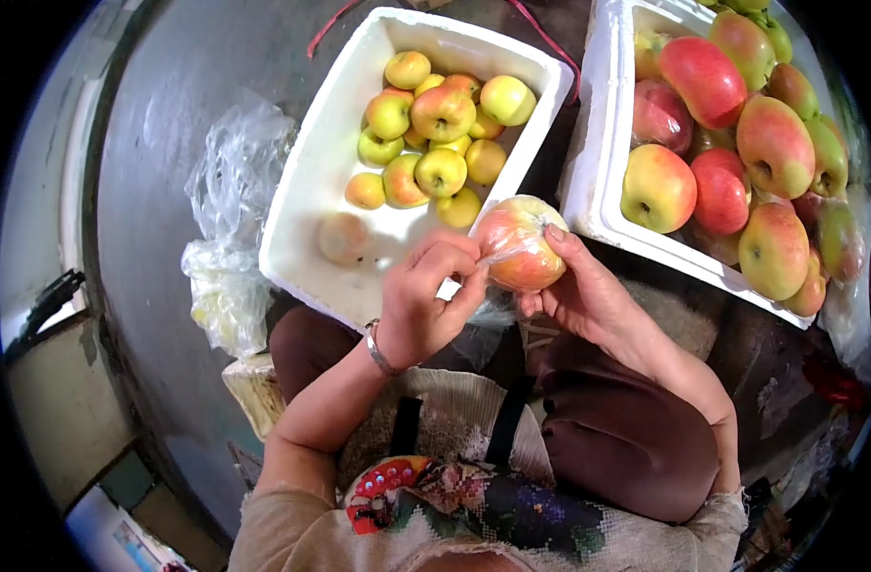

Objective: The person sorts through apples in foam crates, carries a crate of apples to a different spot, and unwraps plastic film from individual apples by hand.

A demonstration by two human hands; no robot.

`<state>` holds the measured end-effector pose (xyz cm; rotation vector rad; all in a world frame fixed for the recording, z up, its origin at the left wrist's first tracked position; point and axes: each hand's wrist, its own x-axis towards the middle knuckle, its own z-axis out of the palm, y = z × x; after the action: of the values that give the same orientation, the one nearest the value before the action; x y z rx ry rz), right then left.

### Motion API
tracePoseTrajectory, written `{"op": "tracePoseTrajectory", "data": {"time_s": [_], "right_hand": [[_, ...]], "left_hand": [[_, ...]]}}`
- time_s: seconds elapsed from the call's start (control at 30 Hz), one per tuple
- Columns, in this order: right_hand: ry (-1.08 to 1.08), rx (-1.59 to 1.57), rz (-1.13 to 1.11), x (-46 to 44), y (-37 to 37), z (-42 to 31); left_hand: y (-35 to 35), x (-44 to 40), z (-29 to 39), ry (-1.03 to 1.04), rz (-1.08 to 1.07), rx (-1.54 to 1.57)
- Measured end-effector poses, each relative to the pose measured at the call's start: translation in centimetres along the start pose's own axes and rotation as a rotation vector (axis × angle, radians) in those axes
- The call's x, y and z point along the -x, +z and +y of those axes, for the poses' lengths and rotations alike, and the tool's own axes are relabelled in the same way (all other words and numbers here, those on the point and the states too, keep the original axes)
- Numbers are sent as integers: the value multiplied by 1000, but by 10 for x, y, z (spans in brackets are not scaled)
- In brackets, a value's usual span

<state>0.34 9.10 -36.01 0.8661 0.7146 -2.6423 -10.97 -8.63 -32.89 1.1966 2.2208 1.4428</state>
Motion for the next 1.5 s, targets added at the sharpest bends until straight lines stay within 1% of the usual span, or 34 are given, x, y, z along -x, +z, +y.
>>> {"op": "tracePoseTrajectory", "data": {"time_s": [0.13,0.2,0.23,0.27,0.3,0.37,0.43,0.47,0.5,0.57,0.6,0.63,0.67,0.7,0.73,0.77,0.8,0.83,0.87,0.9,0.97,1.0,1.03,1.1,1.17,1.2,1.23,1.3,1.37,1.4,1.43,1.47,1.5], "right_hand": [[-68,-13,-64,2,1,0],[-60,-5,-97,5,-1,-1],[-51,2,-130,7,-1,0],[-45,87,-144,16,11,-2],[-35,174,-161,25,23,-3],[-14,158,-185,24,15,1],[133,-51,-340,20,-5,8],[116,-96,-385,18,-5,10],[182,-21,-423,18,-10,7],[225,99,-474,18,-14,10],[253,173,-503,18,-17,11],[295,275,-532,18,-19,10],[360,369,-691,15,-9,4],[219,463,-841,11,-3,6],[325,461,-791,10,1,6],[431,461,-739,12,4,5],[432,461,-740,15,4,4],[438,330,-659,19,2,1],[442,200,-576,21,1,-1],[445,204,-574,21,-2,-1],[183,92,-605,18,-12,5],[156,23,-552,19,-15,8],[157,22,-552,19,-16,8],[95,-4,-526,17,-18,10],[71,-13,-508,15,-23,13],[67,-67,-500,13,-25,14],[63,-119,-492,10,-25,13],[42,-107,-512,11,-20,10],[-36,-177,-437,12,-16,7],[-48,-9,-297,14,-12,5],[-50,-12,-298,14,-9,4],[-71,45,-225,13,-6,3],[-92,104,-151,12,-5,2]], "left_hand": [[1,-4,-1,32,74,-5],[1,-6,-6,35,100,-20],[2,-7,-17,-59,190,23],[2,-7,-28,-154,282,65],[-4,-9,-36,-207,301,176],[-11,-9,-36,-189,146,177],[-13,-3,-35,-179,-32,33],[-4,-7,-36,-182,-2,272],[1,-8,-35,-182,5,277],[5,-10,-24,-381,-16,709],[0,-12,-20,-464,-51,736],[1,-12,-24,-467,-49,732],[3,-12,-29,-344,-26,653],[6,-12,-31,-225,-5,575],[7,-10,-31,-238,-49,510],[9,-8,-34,-244,-50,511],[12,-6,-41,-432,-221,511],[15,-6,-49,-615,-393,506],[14,-8,-54,-660,-411,529],[12,-8,-58,-659,-408,533],[3,-5,-62,-735,-254,589],[-8,-6,-56,-784,-202,602],[-18,2,-67,-693,-143,619],[-36,9,-83,-741,66,735],[-51,2,-76,-773,131,610],[-52,-2,-61,-774,57,577],[-49,-5,-43,-822,-39,717],[-39,1,-25,-824,-435,765],[-19,10,-1,-686,-391,695],[-17,8,1,-814,-462,716],[-9,12,-1,-815,-464,714],[3,20,-6,-654,-392,685],[8,24,-9,-602,-369,645]]}}
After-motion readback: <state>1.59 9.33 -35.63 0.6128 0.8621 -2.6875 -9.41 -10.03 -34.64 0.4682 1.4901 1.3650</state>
